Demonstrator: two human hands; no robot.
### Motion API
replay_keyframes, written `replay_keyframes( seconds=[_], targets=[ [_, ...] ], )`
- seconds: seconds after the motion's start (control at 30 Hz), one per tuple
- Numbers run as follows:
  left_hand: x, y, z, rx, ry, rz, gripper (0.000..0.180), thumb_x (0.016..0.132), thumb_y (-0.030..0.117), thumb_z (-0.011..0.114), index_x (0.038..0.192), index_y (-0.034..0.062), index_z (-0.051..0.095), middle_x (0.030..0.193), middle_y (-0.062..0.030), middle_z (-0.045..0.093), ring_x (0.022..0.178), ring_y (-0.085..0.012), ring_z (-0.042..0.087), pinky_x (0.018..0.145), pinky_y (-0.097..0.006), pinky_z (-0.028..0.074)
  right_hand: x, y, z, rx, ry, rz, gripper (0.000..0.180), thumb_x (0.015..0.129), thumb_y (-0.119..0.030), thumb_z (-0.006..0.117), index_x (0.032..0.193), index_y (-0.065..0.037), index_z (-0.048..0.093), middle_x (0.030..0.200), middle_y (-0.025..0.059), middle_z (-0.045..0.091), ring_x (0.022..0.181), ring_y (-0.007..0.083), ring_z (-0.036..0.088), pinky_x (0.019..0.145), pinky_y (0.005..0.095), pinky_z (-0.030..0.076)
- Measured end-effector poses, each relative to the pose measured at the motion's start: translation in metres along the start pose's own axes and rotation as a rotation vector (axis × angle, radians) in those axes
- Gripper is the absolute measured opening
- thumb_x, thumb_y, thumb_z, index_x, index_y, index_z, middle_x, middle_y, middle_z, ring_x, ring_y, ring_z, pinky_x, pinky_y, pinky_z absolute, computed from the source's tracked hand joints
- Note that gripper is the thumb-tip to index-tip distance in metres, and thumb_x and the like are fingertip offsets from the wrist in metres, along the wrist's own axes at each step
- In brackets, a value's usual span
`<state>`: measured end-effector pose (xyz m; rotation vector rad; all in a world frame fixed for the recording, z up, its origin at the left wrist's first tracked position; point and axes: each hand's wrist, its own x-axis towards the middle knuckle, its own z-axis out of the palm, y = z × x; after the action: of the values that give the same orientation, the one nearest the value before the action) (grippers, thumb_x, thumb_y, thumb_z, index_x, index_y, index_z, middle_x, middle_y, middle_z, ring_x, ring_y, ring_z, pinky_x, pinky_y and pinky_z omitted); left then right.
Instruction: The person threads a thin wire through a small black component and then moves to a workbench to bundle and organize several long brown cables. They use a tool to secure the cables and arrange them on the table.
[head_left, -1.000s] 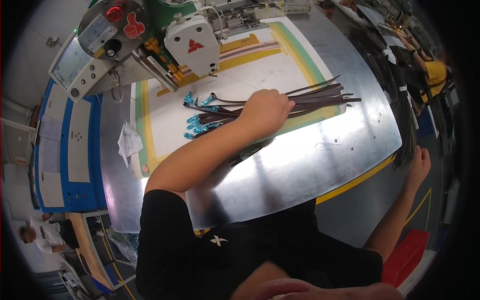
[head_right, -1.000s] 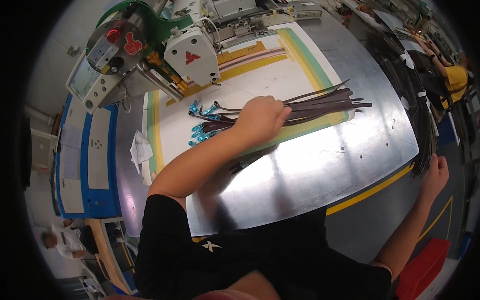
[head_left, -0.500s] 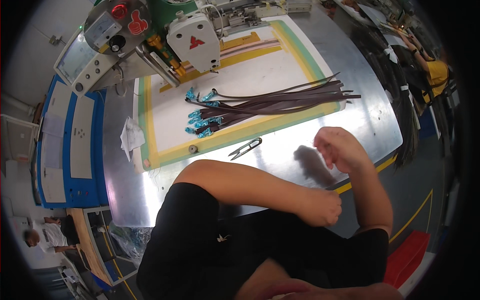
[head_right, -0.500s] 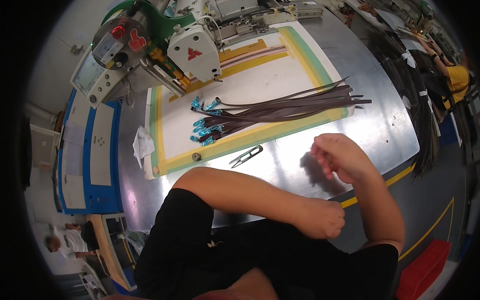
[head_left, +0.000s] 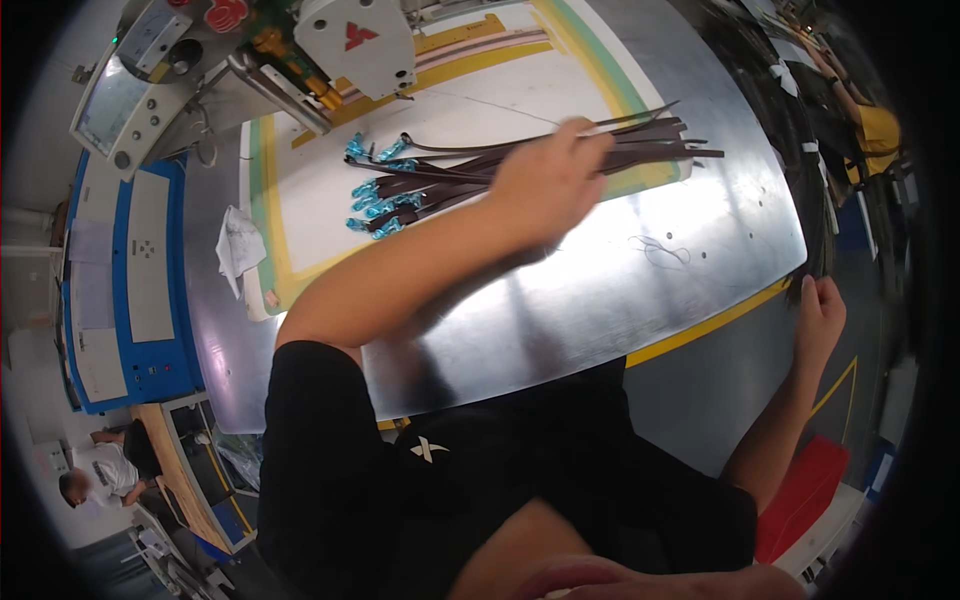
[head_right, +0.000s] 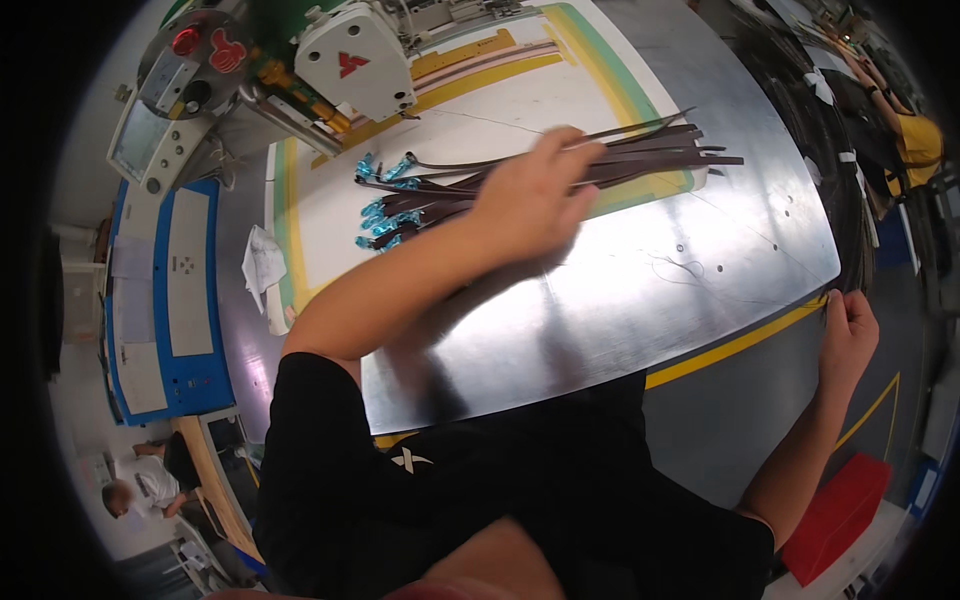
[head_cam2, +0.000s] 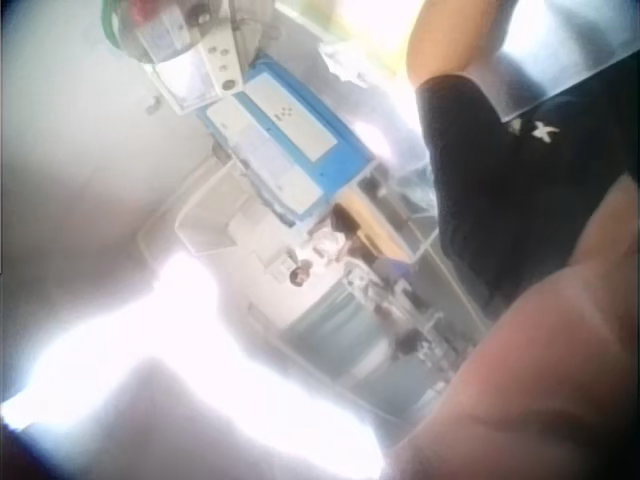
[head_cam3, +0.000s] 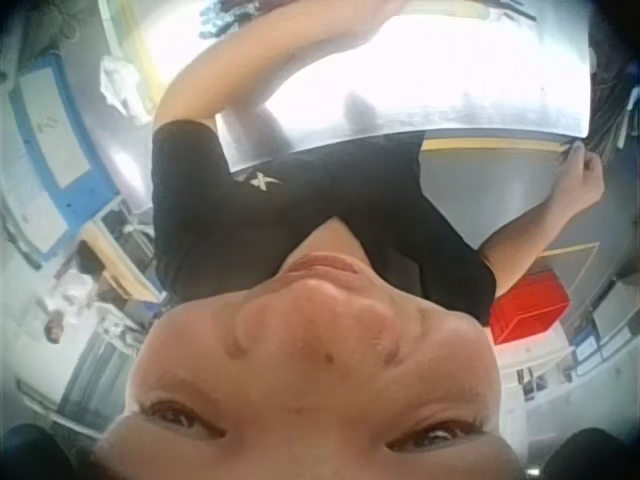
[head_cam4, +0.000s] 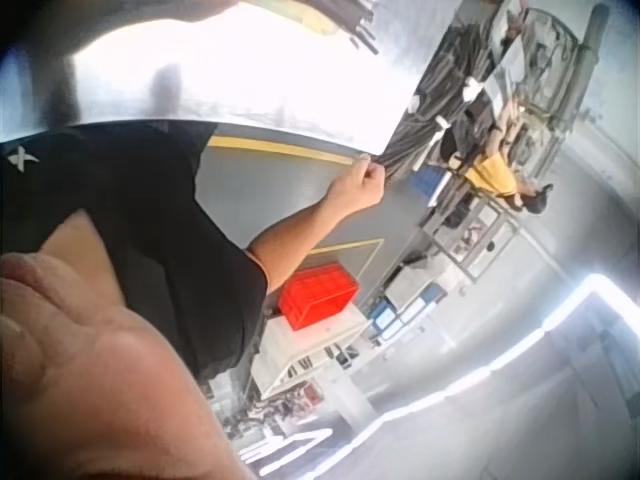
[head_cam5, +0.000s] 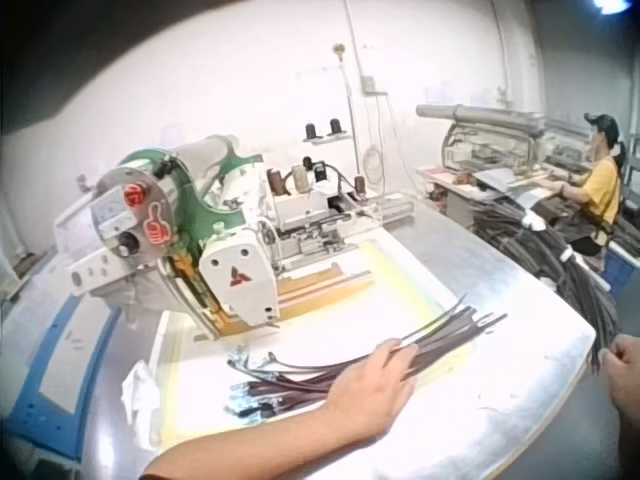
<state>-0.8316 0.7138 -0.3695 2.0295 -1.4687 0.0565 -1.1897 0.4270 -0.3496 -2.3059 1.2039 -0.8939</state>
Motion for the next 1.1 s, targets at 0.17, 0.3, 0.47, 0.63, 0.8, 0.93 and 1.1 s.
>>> replay_keyframes(
  seconds=[0.17, 0.3, 0.47, 0.63, 0.8, 0.93, 1.1],
  targets=[
    [0.007, -0.065, -0.019, 0.116, 0.116, -0.076, 0.043, 0.093, 0.024, 0.067, 0.133, 0.0095, 0.059, 0.134, -0.0157, 0.058, 0.108, -0.0372, 0.067, 0.089, -0.046, 0.057, 0.003, 0.027, -0.059, -0.416, 0.169, -0.008, 0.035, 0.099, -0.028, 0.064, 0.082, 0.000, 0.051, 0.068, 0.0111, 0.050, 0.063, 0.0174, 0.045, 0.062, 0.0352, 0.041],
    [0.011, -0.091, -0.029, 0.077, 0.027, -0.059, 0.035, 0.094, 0.024, 0.068, 0.123, 0.0058, 0.065, 0.121, -0.0156, 0.065, 0.100, -0.0332, 0.069, 0.086, -0.045, 0.056, 0.005, 0.048, -0.091, -0.636, 0.260, 0.052, 0.034, 0.100, -0.034, 0.060, 0.089, -0.001, 0.061, 0.077, 0.0157, 0.063, 0.069, 0.0289, 0.060, 0.068, 0.0404, 0.049],
    [0.009, -0.076, -0.038, -0.181, -0.064, -0.116, 0.022, 0.096, 0.021, 0.071, 0.108, 0.0022, 0.072, 0.094, -0.0083, 0.073, 0.079, -0.0178, 0.064, 0.075, -0.030, 0.051, 0.017, 0.064, -0.119, -0.835, 0.314, 0.172, 0.040, 0.101, -0.041, 0.055, 0.096, -0.003, 0.067, 0.084, 0.0172, 0.069, 0.081, 0.0358, 0.068, 0.075, 0.0454, 0.051],
    [-0.016, -0.066, -0.038, -0.373, 0.008, -0.180, 0.019, 0.096, 0.019, 0.072, 0.103, 0.0016, 0.072, 0.090, -0.0061, 0.072, 0.078, -0.0130, 0.062, 0.072, -0.028, 0.050, 0.055, 0.095, -0.117, -0.752, 0.282, 0.113, 0.045, 0.100, -0.048, 0.054, 0.101, -0.005, 0.070, 0.090, 0.0155, 0.072, 0.086, 0.0363, 0.068, 0.080, 0.0457, 0.051],
    [-0.039, -0.073, -0.050, -0.216, 0.050, -0.183, 0.016, 0.094, 0.018, 0.073, 0.098, 0.0018, 0.073, 0.090, -0.0084, 0.072, 0.079, -0.0175, 0.066, 0.072, -0.030, 0.052, 0.112, 0.081, -0.023, -1.150, -0.179, 0.029, 0.053, 0.095, -0.050, 0.065, 0.130, -0.010, 0.065, 0.144, 0.0181, 0.057, 0.129, 0.0397, 0.058, 0.101, 0.0508, 0.050],
    [-0.064, -0.088, -0.053, 0.057, 0.070, -0.069, 0.013, 0.092, 0.015, 0.073, 0.097, 0.0028, 0.073, 0.088, -0.0101, 0.071, 0.080, -0.0244, 0.068, 0.072, -0.034, 0.054, 0.053, -0.123, 0.077, -0.860, -0.100, -0.391, 0.046, 0.093, -0.030, 0.070, 0.131, -0.004, 0.064, 0.143, 0.0171, 0.058, 0.129, 0.0368, 0.058, 0.103, 0.0458, 0.050],
    [-0.094, -0.100, -0.059, 0.089, 0.126, -0.101, 0.010, 0.090, 0.012, 0.073, 0.095, 0.0034, 0.073, 0.086, -0.0089, 0.070, 0.077, -0.0247, 0.068, 0.068, -0.034, 0.054, -0.091, -0.238, 0.214, 0.164, -0.789, -1.275, 0.029, 0.095, -0.017, 0.060, 0.116, 0.002, 0.067, 0.129, 0.0214, 0.065, 0.123, 0.0330, 0.060, 0.106, 0.0417, 0.047]
  ],
)
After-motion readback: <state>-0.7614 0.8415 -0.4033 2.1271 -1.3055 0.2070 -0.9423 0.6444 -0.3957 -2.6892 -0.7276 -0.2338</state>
